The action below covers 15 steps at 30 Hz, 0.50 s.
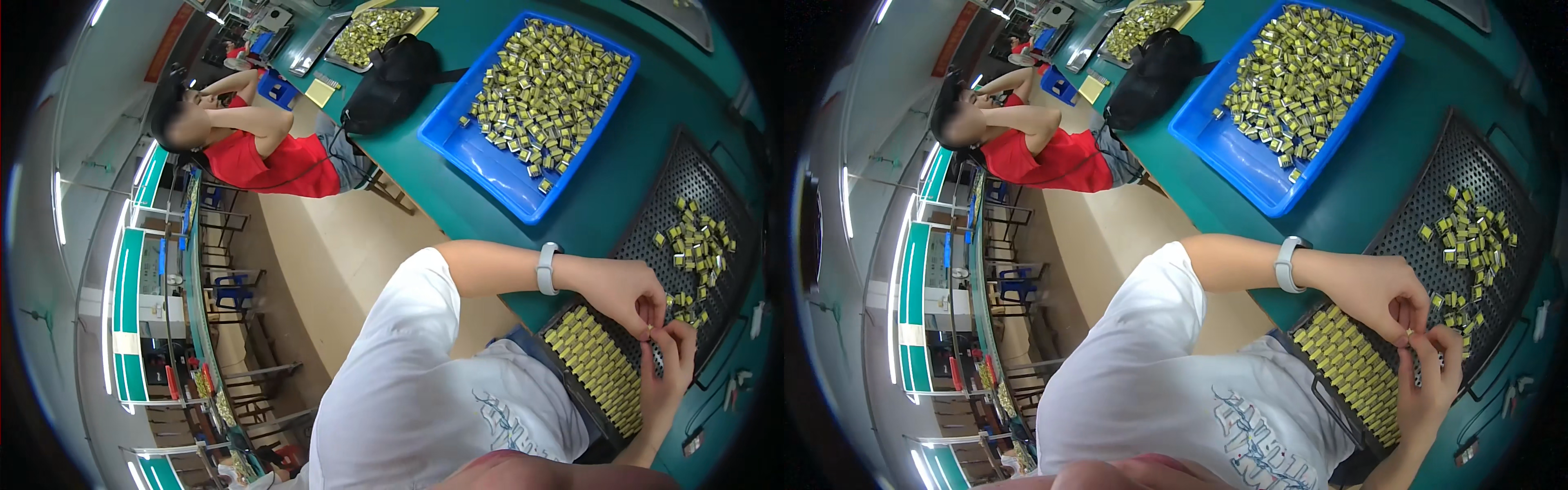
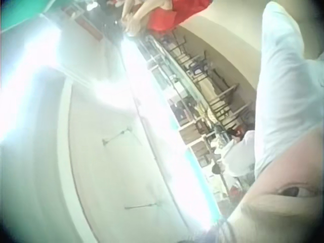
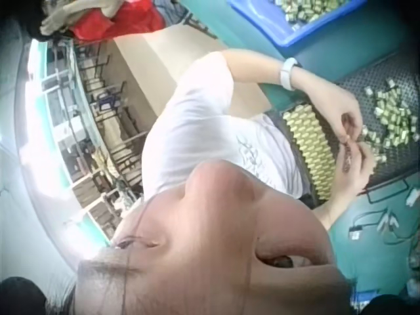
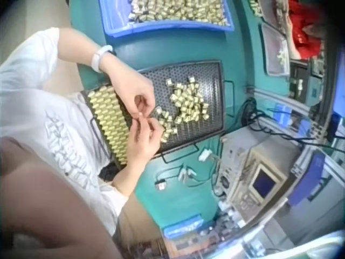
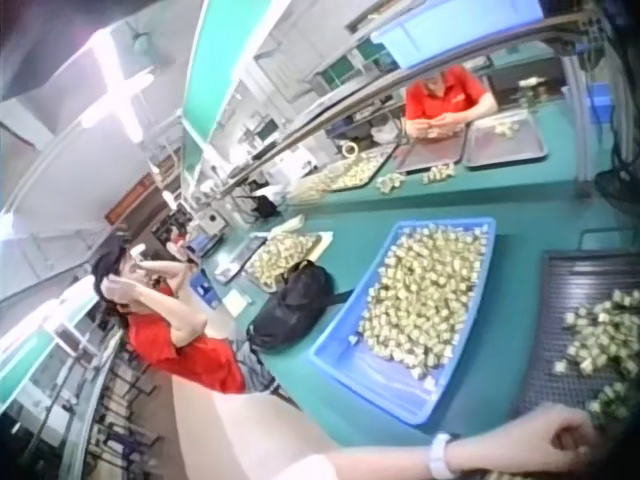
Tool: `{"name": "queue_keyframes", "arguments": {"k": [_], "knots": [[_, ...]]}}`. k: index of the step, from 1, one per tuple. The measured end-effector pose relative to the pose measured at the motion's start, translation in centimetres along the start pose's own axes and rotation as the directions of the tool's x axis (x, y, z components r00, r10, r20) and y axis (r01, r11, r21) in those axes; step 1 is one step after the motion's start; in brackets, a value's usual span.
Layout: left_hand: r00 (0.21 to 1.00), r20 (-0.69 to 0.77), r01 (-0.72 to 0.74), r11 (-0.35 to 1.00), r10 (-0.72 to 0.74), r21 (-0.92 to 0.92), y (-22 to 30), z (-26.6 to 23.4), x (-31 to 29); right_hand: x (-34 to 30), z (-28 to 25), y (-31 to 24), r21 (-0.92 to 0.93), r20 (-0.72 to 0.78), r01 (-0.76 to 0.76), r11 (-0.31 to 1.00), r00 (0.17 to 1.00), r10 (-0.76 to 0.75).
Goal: Assembling small electronic components into a storage or test tray on a factory production line.
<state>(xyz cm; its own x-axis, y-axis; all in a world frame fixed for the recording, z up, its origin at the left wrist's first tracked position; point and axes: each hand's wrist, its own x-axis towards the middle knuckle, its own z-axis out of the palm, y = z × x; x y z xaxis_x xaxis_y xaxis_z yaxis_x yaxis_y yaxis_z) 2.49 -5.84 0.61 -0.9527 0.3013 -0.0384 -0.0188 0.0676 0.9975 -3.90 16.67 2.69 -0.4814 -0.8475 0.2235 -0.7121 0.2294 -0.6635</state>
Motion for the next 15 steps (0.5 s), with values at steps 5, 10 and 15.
{"name": "queue_keyframes", "arguments": {"k": [5,10,15], "knots": [[1.000,-0.010,-0.011,1.000,0.011,0.025,-0.04,0.59,-0.06,0.49,-0.24,-0.04,-0.063,-0.045,0.121,0.991,0.991,-0.123],[1.000,0.009,0.000,0.998,0.000,-0.057,0.17,0.65,-0.09,0.41,-0.47,-0.67,-0.076,-0.071,0.109,0.991,0.991,-0.115],[1.000,0.027,0.009,0.996,-0.007,-0.093,-0.09,0.68,0.10,0.03,-0.31,-0.33,-0.054,-0.099,0.128,0.990,0.986,-0.133]]}}
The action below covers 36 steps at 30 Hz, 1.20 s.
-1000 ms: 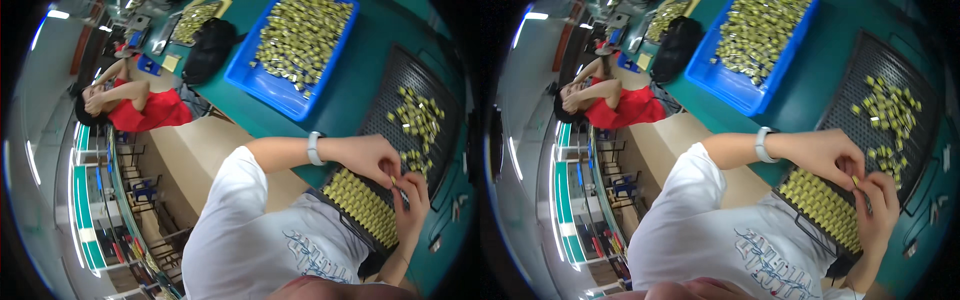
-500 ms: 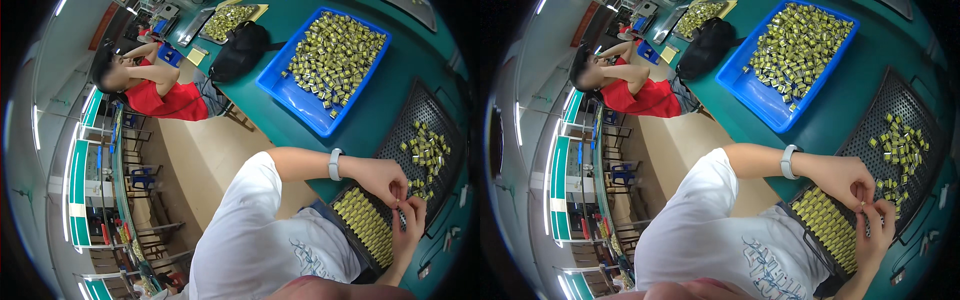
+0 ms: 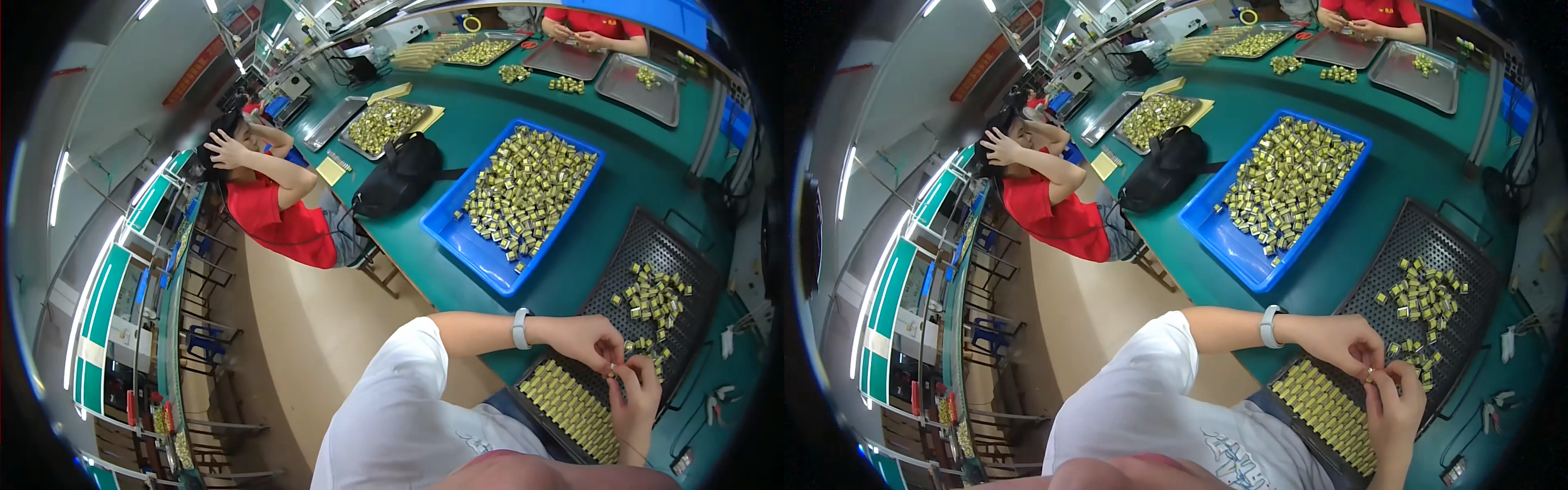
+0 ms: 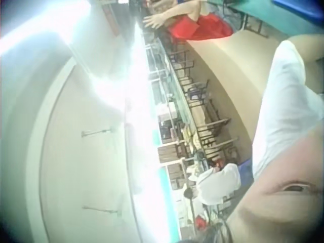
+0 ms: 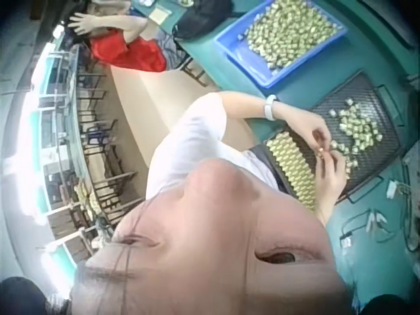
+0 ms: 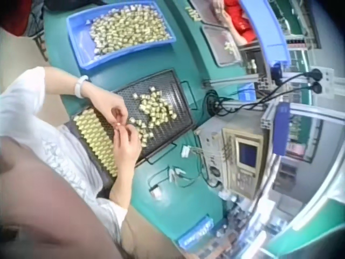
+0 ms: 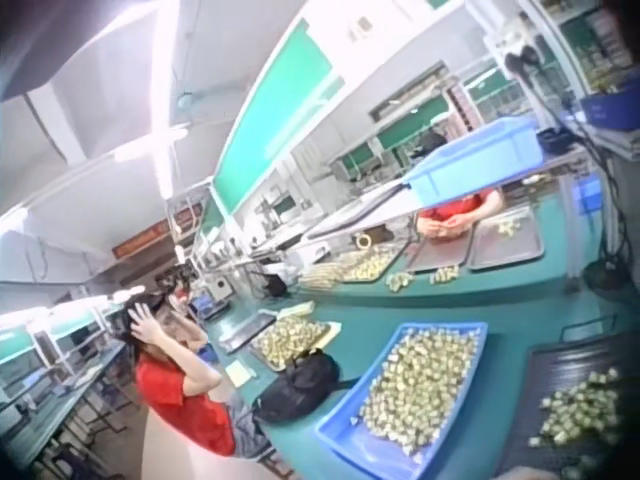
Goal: Assembling small electronic components into a storage or test tray on a factory production line.
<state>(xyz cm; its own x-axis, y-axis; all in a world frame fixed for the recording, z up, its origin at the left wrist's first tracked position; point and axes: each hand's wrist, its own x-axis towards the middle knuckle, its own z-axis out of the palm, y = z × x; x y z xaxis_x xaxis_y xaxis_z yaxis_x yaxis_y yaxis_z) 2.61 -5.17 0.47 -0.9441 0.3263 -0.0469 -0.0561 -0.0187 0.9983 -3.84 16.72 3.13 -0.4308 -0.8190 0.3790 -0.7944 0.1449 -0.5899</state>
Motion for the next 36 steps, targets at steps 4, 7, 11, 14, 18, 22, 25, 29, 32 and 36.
{"name": "queue_keyframes", "arguments": {"k": [4,7,11,14,18,22,25,29,32,36], "knots": [[1.000,0.012,0.003,1.000,-0.003,0.009,0.20,-0.19,-0.02,0.19,0.14,-0.20,-0.009,-0.009,0.005,1.000,1.000,-0.005],[1.000,0.018,0.002,0.999,-0.003,0.053,0.06,-0.27,-0.08,0.48,0.23,-0.34,-0.012,0.002,0.003,1.000,1.000,-0.003],[1.000,-0.001,-0.015,0.999,0.015,0.052,0.10,-0.23,-0.04,0.60,0.24,-0.46,-0.015,0.016,-0.019,1.000,1.000,0.019],[1.000,0.002,-0.016,0.999,0.016,0.046,0.02,-0.19,-0.02,0.53,0.23,-0.53,-0.022,0.012,-0.022,1.000,1.000,0.022],[1.000,0.008,-0.027,0.995,0.027,0.096,0.30,-0.07,-0.06,0.36,0.36,-0.36,-0.046,0.022,-0.015,0.999,1.000,0.016],[1.000,0.020,-0.021,0.996,0.019,0.084,-0.15,-0.03,-0.07,0.31,0.50,-0.35,-0.064,0.023,0.004,0.998,1.000,-0.003],[0.999,0.029,-0.020,0.996,0.018,0.091,-0.10,-0.10,0.00,0.41,0.43,-0.35,-0.077,0.024,0.014,0.997,1.000,-0.012],[0.999,0.029,-0.022,0.997,0.020,0.070,0.02,-0.10,-0.06,0.51,0.26,-0.57,-0.079,0.034,0.004,0.997,0.999,-0.002],[0.999,0.032,-0.028,0.997,0.026,0.068,-0.09,-0.05,-0.18,0.43,0.23,-0.33,-0.082,0.037,0.031,0.996,0.999,-0.028],[0.998,0.046,-0.057,0.996,0.054,0.075,-0.05,-0.15,-0.07,0.38,-0.14,-0.27,-0.074,0.091,0.033,0.997,0.995,-0.027]]}}
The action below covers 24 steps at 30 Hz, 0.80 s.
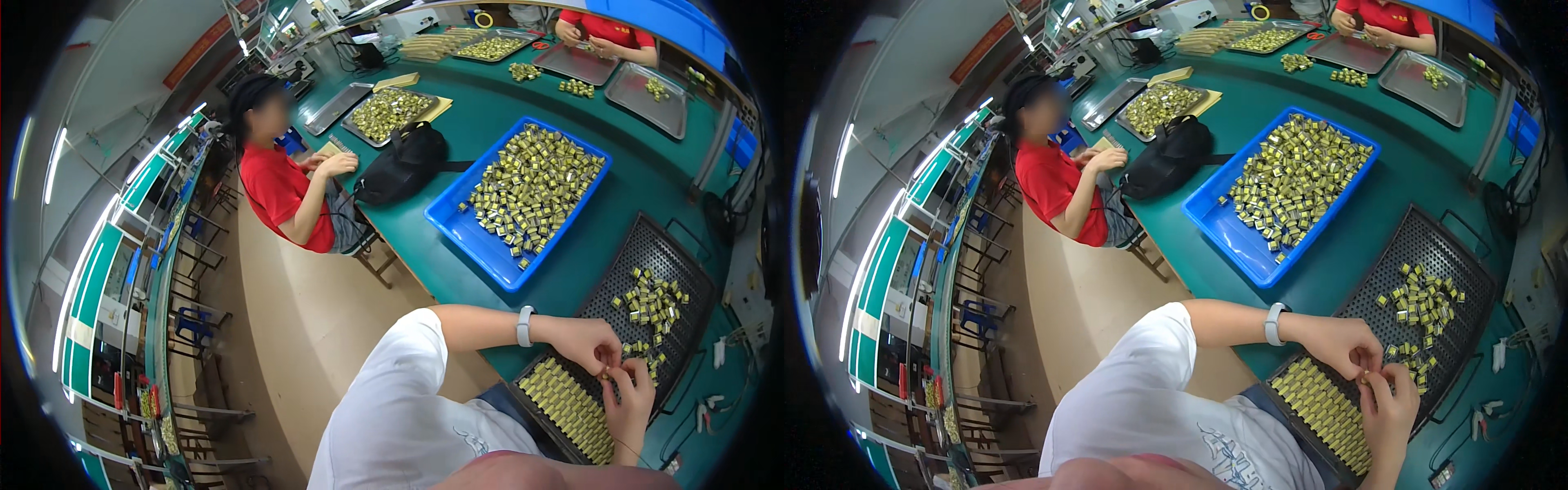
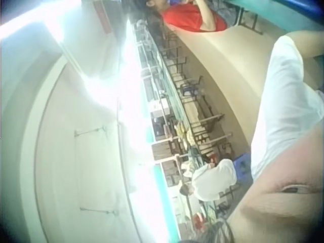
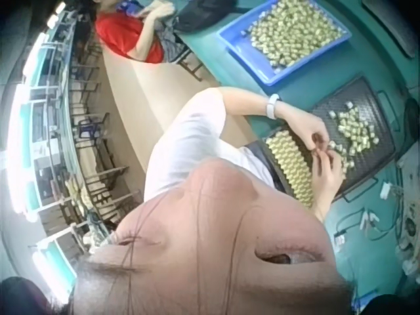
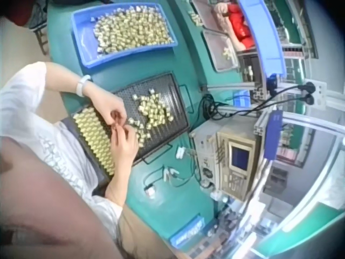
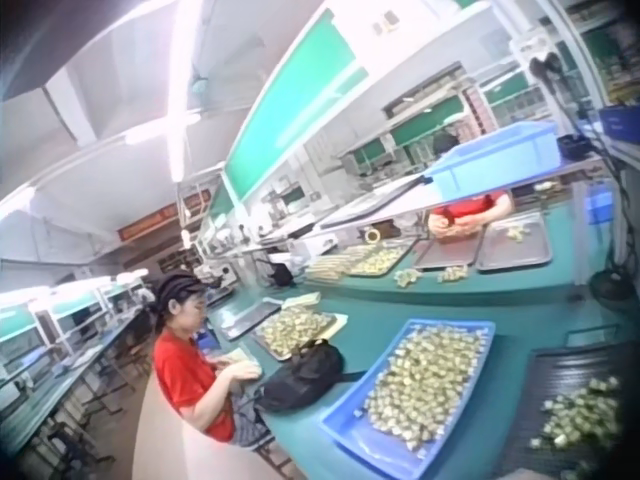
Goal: Assembling small electronic components into a storage or test tray on a factory production line.
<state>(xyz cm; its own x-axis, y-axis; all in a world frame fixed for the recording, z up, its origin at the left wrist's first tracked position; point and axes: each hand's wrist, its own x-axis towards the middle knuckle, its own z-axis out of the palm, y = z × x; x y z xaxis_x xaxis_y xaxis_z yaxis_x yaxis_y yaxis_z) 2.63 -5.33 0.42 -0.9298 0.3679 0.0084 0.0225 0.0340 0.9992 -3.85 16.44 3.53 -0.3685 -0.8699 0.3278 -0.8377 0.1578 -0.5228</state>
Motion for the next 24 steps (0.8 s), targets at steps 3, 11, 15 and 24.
{"name": "queue_keyframes", "arguments": {"k": [3,11,15,24], "knots": [[1.000,-0.018,0.009,1.000,-0.009,0.010,0.11,0.15,-0.11,-0.10,0.16,0.09,0.001,0.007,-0.002,1.000,1.000,0.002],[0.999,-0.020,-0.041,0.998,0.042,0.044,-0.52,-0.08,0.15,-0.07,0.12,0.22,-0.003,0.045,-0.035,0.999,0.998,0.036],[0.999,-0.026,-0.019,0.999,0.019,0.033,-0.18,-0.21,0.02,0.04,0.01,0.26,0.000,0.032,-0.027,1.000,0.999,0.027],[0.999,0.039,0.026,0.999,-0.027,0.029,0.28,-0.49,0.15,-0.06,0.31,0.12,-0.009,-0.073,0.022,1.000,0.997,-0.022]]}}
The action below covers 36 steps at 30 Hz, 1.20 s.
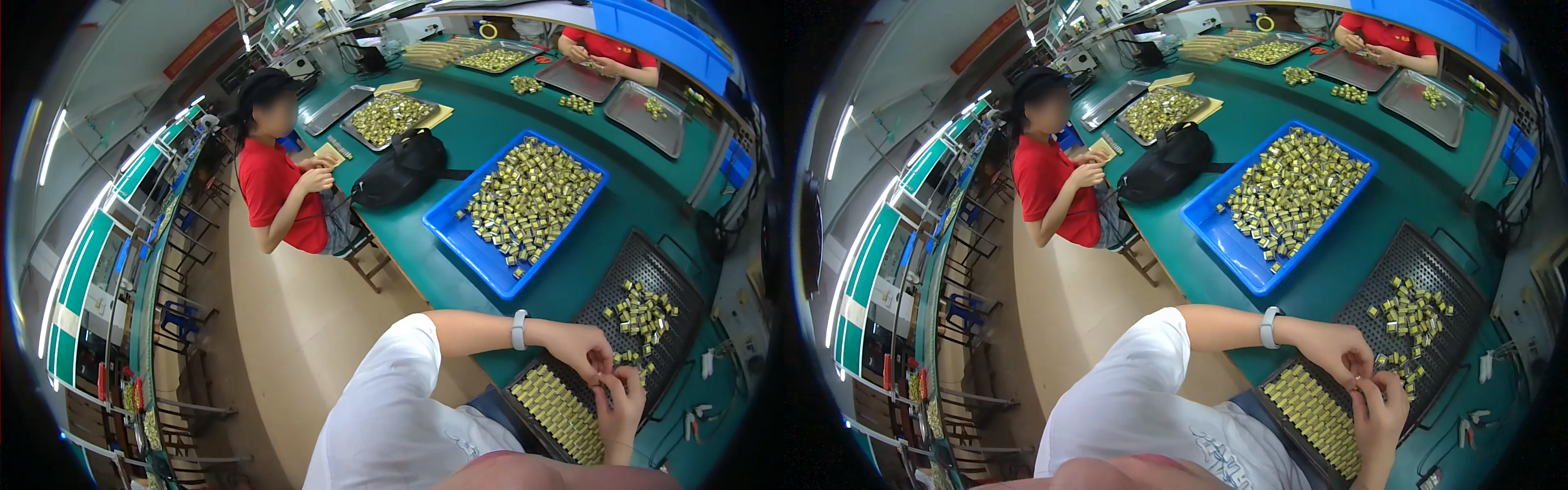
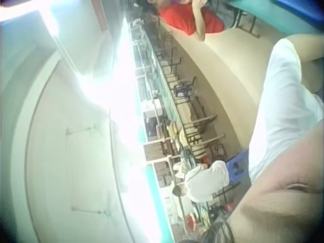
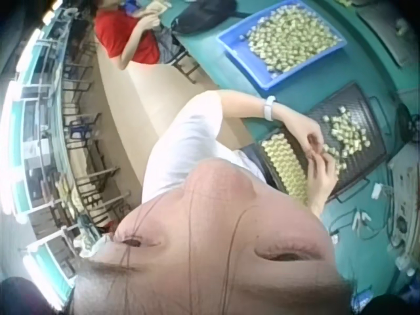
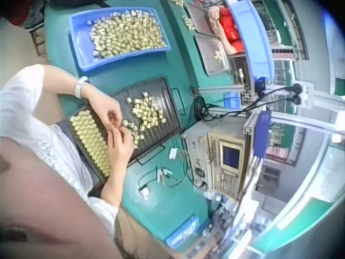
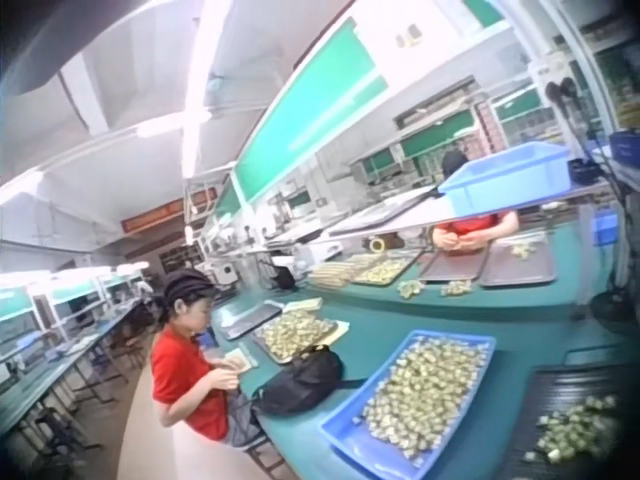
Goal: Assembling small electronic components into a storage or test tray on a factory production line.
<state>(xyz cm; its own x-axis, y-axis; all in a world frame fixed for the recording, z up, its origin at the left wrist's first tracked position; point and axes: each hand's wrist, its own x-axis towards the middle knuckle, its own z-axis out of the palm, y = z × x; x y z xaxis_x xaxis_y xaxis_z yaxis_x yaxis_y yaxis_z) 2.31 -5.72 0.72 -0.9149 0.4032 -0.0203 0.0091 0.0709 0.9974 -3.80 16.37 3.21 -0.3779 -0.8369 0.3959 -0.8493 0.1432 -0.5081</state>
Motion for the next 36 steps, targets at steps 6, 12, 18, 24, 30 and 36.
{"name": "queue_keyframes", "arguments": {"k": [6,12,18,24,30,36], "knots": [[1.000,-0.007,0.008,0.998,-0.008,-0.059,-0.26,0.02,-0.13,0.27,0.18,-0.11,0.016,-0.040,0.019,1.000,0.999,-0.019],[1.000,0.023,-0.006,0.995,0.008,-0.095,-0.01,-0.13,-0.18,0.16,-0.34,-0.10,0.000,-0.010,0.029,1.000,1.000,-0.029],[0.999,0.027,0.023,0.994,-0.020,-0.109,0.34,-0.17,-0.37,0.34,-0.17,-0.18,-0.058,-0.047,0.088,0.994,0.995,-0.090],[0.999,0.035,0.005,0.990,0.000,-0.140,-0.13,-0.26,-0.19,0.18,0.02,0.25,-0.051,-0.045,0.099,0.994,0.994,-0.101],[1.000,0.012,-0.007,0.994,0.009,-0.105,-0.08,-0.33,-0.25,0.29,0.22,0.33,-0.052,-0.046,0.093,0.994,0.994,-0.095],[1.000,0.000,-0.014,0.996,0.014,-0.083,0.08,-0.36,-0.24,0.07,0.30,0.73,-0.044,-0.055,0.080,0.996,0.995,-0.082]]}}
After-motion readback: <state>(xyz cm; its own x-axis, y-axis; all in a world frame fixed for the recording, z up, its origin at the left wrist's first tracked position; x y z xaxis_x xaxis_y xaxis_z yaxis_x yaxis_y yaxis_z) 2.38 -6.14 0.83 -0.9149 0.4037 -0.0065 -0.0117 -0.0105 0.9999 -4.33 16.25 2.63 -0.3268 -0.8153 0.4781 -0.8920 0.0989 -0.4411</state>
